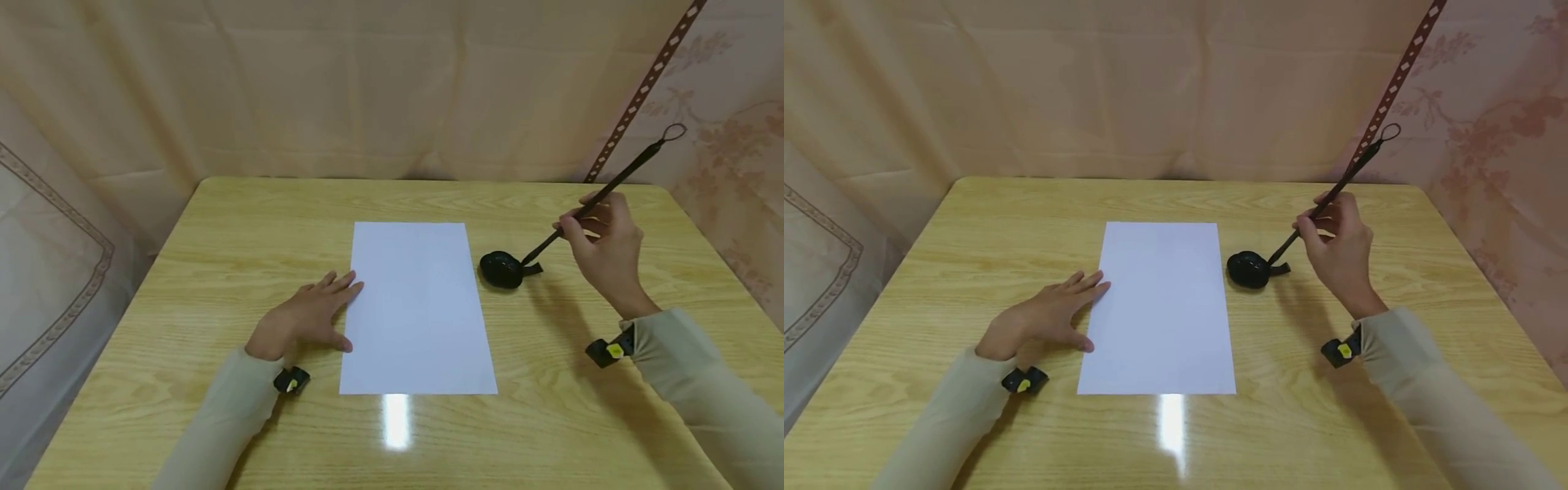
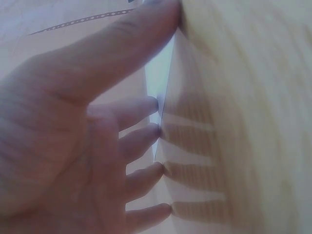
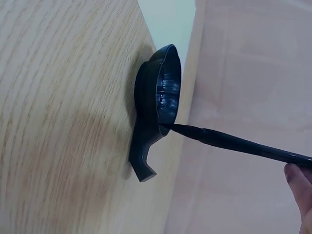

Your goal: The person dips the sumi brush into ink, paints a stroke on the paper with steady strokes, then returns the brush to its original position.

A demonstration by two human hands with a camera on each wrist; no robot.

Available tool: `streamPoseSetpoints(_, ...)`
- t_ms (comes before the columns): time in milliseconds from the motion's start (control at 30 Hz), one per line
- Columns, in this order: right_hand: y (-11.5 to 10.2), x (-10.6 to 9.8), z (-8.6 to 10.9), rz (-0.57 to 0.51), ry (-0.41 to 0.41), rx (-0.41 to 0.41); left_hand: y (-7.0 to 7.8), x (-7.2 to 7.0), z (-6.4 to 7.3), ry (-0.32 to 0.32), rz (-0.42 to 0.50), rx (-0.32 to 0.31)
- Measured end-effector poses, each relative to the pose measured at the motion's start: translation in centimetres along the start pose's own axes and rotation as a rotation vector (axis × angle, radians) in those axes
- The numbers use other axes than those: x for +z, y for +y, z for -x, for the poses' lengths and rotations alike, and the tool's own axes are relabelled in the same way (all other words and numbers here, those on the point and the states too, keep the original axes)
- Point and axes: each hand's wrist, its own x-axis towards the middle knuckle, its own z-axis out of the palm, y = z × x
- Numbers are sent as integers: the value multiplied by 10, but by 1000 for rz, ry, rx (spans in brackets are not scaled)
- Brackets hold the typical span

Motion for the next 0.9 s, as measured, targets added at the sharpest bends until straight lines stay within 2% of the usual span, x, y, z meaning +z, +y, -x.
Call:
streamPoseSetpoints(233,7,-1,1,-3,16,4,-1,1,0,2,2,-2)
streamPoseSetpoints(433,3,-1,-4,8,28,-36,-3,0,2,3,-10,-22)
streamPoseSetpoints(900,-15,11,-32,58,-85,-65,3,0,-6,7,-5,-10)
